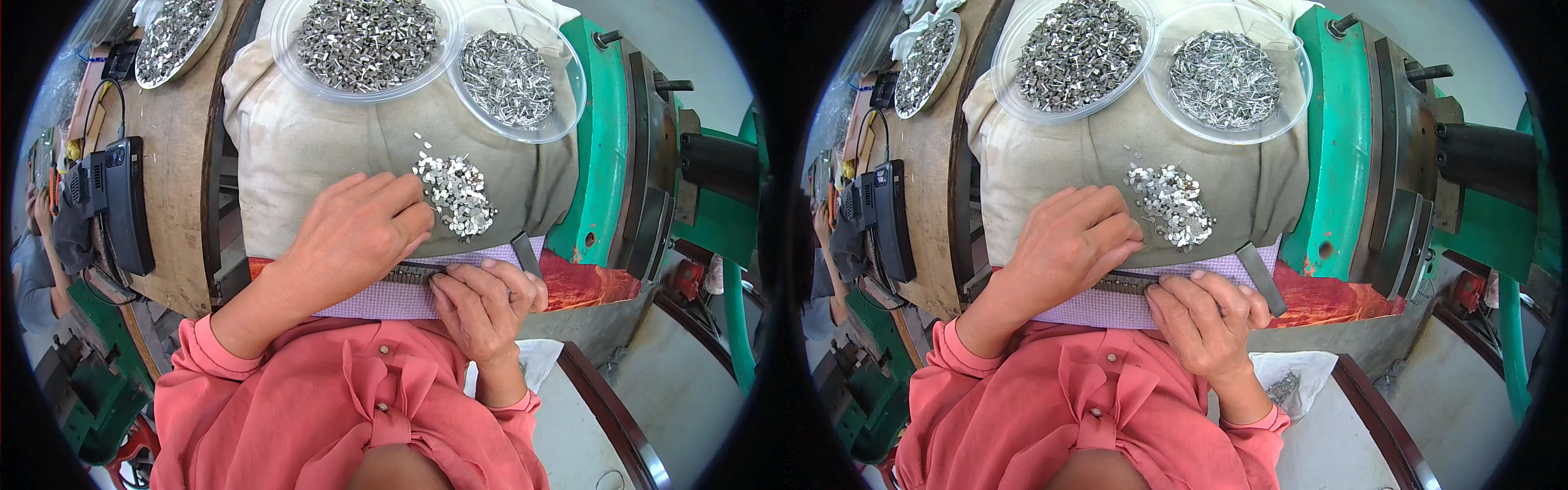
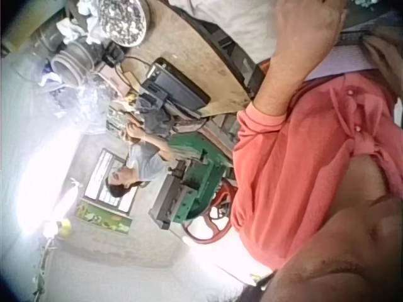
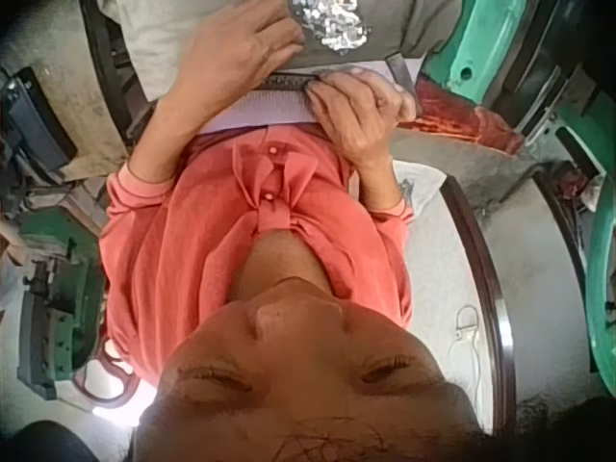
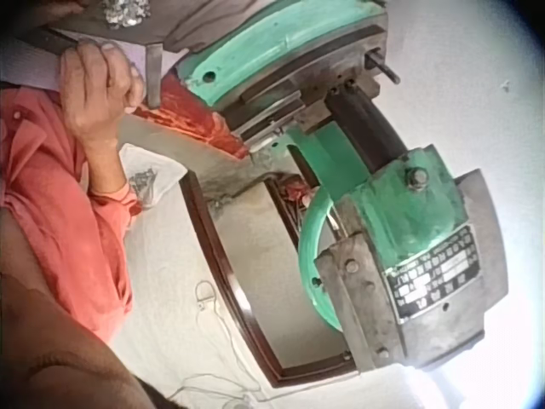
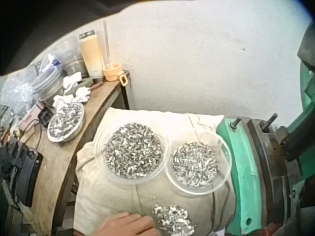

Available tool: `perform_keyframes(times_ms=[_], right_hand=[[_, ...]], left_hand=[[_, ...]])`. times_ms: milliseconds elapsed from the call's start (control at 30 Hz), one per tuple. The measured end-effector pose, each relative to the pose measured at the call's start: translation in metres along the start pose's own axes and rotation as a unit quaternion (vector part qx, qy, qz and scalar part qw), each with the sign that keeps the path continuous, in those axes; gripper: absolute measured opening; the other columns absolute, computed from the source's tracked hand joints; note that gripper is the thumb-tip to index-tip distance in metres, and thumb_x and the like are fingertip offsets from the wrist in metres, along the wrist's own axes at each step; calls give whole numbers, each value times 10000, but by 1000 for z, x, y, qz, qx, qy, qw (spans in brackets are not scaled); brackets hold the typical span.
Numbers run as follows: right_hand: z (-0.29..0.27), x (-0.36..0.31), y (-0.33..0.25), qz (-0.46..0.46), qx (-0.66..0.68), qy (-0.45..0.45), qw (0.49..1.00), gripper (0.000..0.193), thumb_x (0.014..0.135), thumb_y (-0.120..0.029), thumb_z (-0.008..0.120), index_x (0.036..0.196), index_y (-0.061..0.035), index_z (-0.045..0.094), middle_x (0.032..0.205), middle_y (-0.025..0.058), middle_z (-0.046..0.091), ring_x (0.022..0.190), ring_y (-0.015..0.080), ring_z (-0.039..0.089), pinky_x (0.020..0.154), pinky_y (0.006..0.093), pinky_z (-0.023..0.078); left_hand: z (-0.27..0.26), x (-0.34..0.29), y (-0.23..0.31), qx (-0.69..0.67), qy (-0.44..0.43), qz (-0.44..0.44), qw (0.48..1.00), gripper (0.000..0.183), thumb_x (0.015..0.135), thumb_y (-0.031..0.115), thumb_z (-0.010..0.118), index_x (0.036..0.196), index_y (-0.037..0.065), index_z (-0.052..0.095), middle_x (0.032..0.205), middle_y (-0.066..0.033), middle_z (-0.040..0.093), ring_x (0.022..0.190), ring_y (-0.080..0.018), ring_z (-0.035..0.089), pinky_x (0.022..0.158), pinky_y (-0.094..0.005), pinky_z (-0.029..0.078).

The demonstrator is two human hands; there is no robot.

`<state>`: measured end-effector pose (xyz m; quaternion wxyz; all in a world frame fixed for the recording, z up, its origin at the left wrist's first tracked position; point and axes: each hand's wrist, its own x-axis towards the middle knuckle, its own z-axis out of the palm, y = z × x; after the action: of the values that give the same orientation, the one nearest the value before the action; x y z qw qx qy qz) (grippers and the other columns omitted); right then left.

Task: The person assembles small metal studs onto metal bars by hand, then secures them using a manual press machine.

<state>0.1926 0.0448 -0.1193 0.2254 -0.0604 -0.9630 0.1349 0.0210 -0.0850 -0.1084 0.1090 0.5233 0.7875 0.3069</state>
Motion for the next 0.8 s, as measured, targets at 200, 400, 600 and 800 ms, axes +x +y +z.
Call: perform_keyframes(times_ms=[200,400,600,800], right_hand=[[-3,4,0,-31,-6,7,999,220,643,-227,841,841,-210,745,960,-89,683,993,175,561,927,379,306],[-4,4,3,12,23,-8,1000,206,673,-229,829,867,-226,759,965,-119,676,978,136,564,938,367,275],[-14,3,17,54,26,9,998,219,654,-130,851,848,-147,751,914,-29,682,942,219,584,878,367,370],[-10,9,20,71,20,19,997,210,676,-100,846,858,-135,748,920,-15,682,953,235,585,886,370,385]], left_hand=[[0,-12,8,0,28,10,1000,175,738,106,781,827,82,633,828,-34,544,743,-225,566,638,-370,432],[7,-31,24,-47,43,16,998,172,723,91,788,836,67,661,891,-46,587,782,-233,579,665,-358,445],[18,-35,27,-42,55,12,998,186,718,100,797,850,64,670,916,-42,601,821,-234,594,691,-358,449],[19,-37,29,-42,57,7,997,194,715,105,805,852,73,672,915,-35,604,823,-233,594,697,-366,452]])
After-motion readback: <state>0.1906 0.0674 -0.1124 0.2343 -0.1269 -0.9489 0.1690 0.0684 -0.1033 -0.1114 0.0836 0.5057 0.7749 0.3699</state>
